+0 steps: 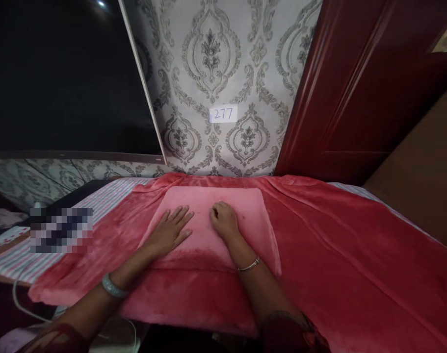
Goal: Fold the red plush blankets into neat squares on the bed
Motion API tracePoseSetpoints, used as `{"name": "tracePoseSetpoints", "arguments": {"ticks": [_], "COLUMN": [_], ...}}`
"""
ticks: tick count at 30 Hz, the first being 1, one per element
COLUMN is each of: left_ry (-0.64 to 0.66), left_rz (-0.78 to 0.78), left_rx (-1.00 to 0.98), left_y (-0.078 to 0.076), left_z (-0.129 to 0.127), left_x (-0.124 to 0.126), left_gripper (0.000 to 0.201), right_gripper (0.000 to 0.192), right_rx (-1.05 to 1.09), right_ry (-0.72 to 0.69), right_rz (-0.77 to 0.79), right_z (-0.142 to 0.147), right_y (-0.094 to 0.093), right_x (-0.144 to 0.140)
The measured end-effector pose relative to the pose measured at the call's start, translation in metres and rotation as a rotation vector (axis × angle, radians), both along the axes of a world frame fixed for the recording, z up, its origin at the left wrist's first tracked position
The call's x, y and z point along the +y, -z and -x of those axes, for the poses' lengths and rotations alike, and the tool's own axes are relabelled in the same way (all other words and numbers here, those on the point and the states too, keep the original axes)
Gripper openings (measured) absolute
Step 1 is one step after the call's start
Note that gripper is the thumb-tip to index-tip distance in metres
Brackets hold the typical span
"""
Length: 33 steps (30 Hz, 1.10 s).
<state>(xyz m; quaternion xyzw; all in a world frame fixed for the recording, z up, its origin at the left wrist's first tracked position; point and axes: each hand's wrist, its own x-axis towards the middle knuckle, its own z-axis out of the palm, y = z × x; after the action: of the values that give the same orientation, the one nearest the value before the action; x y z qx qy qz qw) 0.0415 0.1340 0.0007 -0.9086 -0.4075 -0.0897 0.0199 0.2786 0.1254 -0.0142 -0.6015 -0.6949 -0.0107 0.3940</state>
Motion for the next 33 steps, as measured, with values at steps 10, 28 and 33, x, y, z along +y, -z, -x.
{"name": "tracePoseSetpoints", "arguments": {"ticks": [10,28,33], "left_ry": [0.049,0.174,0.174], "left_rz": [-0.093,-0.469,-0.446], "left_rx": [-0.144,-0.176,-0.194], "left_y": [-0.002,0.049,0.047], "left_z": [-0.01,-0.012,-0.013], "left_x": [-0.043,-0.063,-0.06], "left_gripper": [0.053,0.073,0.069], "right_gripper": [0.019,0.061,0.061], "right_rx": [-0.018,-0.292,-0.268], "right_ry": [-0.002,0.327,0.326], "right_rz": [0.005,0.558,0.587], "right_z": [0.003,-0.095,-0.092], "right_y": [-0.006,-0.031,-0.037], "right_x": [0.002,0.034,0.032]}}
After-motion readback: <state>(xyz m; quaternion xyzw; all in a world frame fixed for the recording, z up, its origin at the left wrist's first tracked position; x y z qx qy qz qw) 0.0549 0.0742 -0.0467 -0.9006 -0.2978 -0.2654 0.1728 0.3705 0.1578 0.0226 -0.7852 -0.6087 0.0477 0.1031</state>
